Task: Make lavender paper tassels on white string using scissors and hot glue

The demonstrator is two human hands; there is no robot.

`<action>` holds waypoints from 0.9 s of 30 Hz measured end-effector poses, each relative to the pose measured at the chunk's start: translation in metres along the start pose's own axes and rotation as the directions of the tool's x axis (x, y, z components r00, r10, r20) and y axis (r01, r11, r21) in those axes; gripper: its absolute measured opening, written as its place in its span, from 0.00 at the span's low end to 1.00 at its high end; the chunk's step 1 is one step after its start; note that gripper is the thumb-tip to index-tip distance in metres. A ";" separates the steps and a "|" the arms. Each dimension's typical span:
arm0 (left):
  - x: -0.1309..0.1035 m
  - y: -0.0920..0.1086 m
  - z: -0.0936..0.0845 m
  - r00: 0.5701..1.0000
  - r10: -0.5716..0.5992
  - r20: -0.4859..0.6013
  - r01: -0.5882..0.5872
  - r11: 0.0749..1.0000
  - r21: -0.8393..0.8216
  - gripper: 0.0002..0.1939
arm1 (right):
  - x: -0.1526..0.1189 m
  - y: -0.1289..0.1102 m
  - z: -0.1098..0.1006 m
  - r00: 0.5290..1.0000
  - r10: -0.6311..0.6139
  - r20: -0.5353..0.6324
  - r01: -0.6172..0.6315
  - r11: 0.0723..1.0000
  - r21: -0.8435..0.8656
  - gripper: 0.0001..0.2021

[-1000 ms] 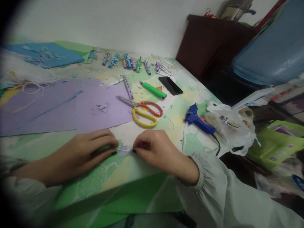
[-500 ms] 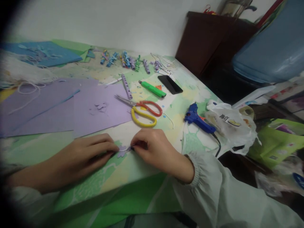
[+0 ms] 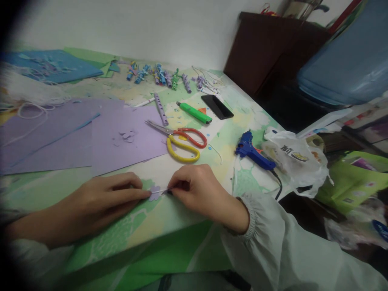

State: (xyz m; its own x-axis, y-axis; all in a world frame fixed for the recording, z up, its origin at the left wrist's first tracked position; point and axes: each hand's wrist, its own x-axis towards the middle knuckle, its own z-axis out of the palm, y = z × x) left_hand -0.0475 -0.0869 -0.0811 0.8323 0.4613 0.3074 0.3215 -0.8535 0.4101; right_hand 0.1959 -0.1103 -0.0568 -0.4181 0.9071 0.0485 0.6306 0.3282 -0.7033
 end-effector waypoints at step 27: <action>0.000 -0.002 0.002 0.999 0.031 -0.019 -0.030 0.998 0.047 0.11 | -0.004 -0.015 -0.026 0.999 -0.046 0.020 0.048 0.993 -0.111 0.11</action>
State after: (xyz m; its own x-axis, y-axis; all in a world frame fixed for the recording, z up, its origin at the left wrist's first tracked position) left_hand -0.0469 -0.0859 -0.0831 0.8331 0.4390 0.3366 0.3169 -0.8774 0.3602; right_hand 0.2053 -0.1124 -0.0283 -0.4595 0.8857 0.0661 0.6787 0.3981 -0.6172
